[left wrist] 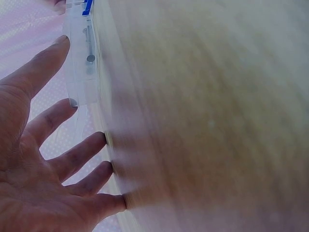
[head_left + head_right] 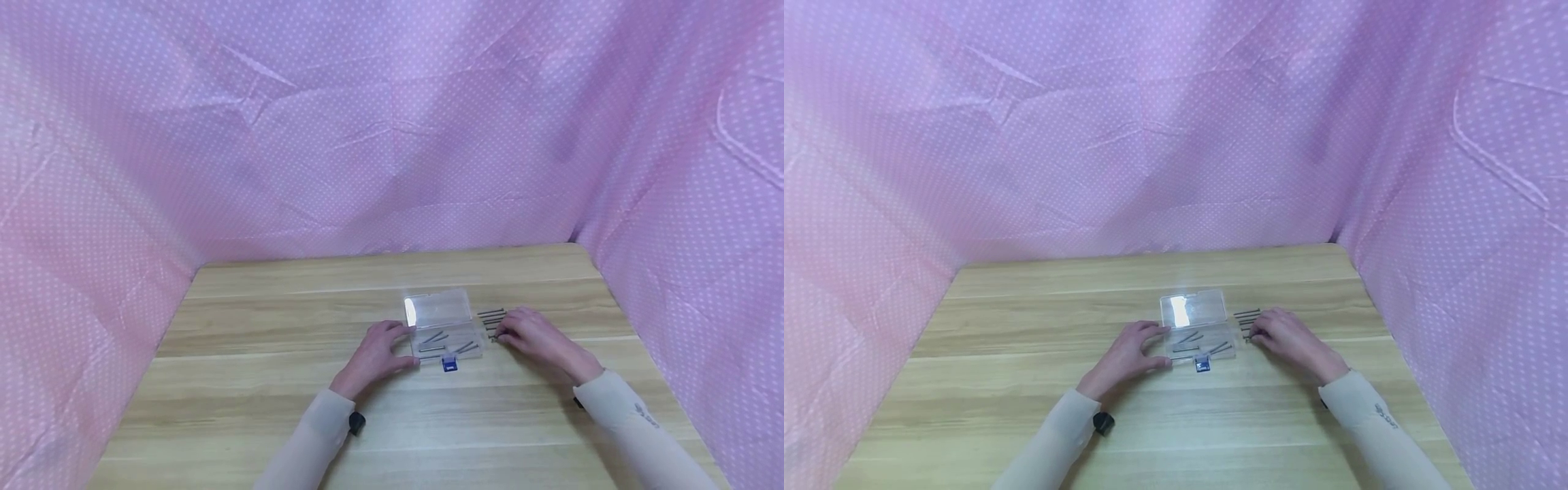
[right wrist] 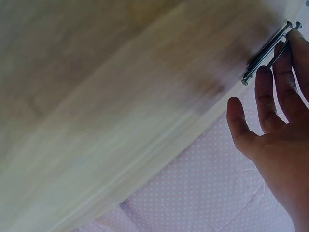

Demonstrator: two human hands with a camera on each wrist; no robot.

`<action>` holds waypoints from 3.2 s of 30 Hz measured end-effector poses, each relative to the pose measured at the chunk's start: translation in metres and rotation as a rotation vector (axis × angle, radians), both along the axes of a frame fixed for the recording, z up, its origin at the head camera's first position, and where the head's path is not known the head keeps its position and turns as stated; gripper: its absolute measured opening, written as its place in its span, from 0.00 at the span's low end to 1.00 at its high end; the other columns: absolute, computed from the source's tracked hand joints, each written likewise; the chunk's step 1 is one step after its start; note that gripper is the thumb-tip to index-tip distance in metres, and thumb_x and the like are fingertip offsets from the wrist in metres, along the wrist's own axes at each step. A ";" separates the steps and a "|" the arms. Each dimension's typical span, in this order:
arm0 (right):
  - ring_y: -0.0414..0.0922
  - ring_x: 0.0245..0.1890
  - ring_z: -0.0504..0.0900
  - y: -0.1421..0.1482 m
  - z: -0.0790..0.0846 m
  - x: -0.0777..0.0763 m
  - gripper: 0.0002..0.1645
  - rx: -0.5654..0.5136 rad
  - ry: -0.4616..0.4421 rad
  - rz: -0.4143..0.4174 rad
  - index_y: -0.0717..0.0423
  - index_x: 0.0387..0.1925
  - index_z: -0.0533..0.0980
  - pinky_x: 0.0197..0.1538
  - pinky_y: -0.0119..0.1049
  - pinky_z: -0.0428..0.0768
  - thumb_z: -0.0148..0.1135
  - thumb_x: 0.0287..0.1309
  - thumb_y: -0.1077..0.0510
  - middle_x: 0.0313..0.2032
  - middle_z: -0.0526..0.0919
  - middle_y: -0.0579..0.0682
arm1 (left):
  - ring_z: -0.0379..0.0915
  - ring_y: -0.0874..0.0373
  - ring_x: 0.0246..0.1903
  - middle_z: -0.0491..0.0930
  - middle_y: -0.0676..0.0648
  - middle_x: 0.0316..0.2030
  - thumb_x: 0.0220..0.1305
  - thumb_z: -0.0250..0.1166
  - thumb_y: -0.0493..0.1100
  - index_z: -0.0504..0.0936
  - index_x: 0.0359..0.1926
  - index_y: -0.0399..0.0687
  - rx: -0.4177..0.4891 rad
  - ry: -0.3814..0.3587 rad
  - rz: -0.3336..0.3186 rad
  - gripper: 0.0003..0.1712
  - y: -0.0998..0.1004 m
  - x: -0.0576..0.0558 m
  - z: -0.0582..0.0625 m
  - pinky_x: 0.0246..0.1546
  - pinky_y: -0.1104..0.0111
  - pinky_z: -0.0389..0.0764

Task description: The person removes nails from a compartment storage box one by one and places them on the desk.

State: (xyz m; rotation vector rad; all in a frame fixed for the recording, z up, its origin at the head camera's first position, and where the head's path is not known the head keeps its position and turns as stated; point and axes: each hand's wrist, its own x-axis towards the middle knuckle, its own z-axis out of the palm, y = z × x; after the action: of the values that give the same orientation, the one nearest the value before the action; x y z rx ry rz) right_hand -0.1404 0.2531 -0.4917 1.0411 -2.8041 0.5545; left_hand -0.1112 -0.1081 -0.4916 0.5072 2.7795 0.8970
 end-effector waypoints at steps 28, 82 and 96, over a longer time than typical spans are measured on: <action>0.53 0.45 0.83 -0.001 0.003 0.000 0.04 0.038 -0.056 -0.022 0.50 0.37 0.85 0.54 0.56 0.80 0.73 0.60 0.62 0.39 0.86 0.46 | 0.62 0.40 0.70 0.72 0.41 0.69 0.57 0.78 0.58 0.79 0.68 0.52 0.005 -0.005 -0.004 0.40 0.000 0.002 0.004 0.71 0.46 0.66; 0.48 0.43 0.82 -0.064 0.025 0.008 0.08 -0.178 0.068 -0.024 0.54 0.39 0.86 0.49 0.49 0.82 0.75 0.57 0.63 0.39 0.87 0.47 | 0.61 0.41 0.71 0.71 0.42 0.70 0.56 0.79 0.59 0.78 0.69 0.54 0.004 -0.024 0.011 0.42 0.001 0.001 0.002 0.72 0.46 0.64; 0.46 0.40 0.83 -0.092 0.025 0.004 0.07 -0.095 0.075 0.019 0.52 0.39 0.86 0.45 0.46 0.81 0.75 0.58 0.60 0.38 0.87 0.45 | 0.62 0.41 0.71 0.71 0.42 0.69 0.57 0.78 0.59 0.78 0.69 0.54 0.011 -0.013 0.004 0.41 0.001 0.001 0.001 0.72 0.47 0.65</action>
State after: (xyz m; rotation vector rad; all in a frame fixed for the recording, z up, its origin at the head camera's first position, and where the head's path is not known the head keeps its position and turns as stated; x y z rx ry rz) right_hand -0.1361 0.1610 -0.4669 1.0480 -2.6784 0.6303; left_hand -0.1099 -0.1074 -0.4907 0.4961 2.7660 0.9128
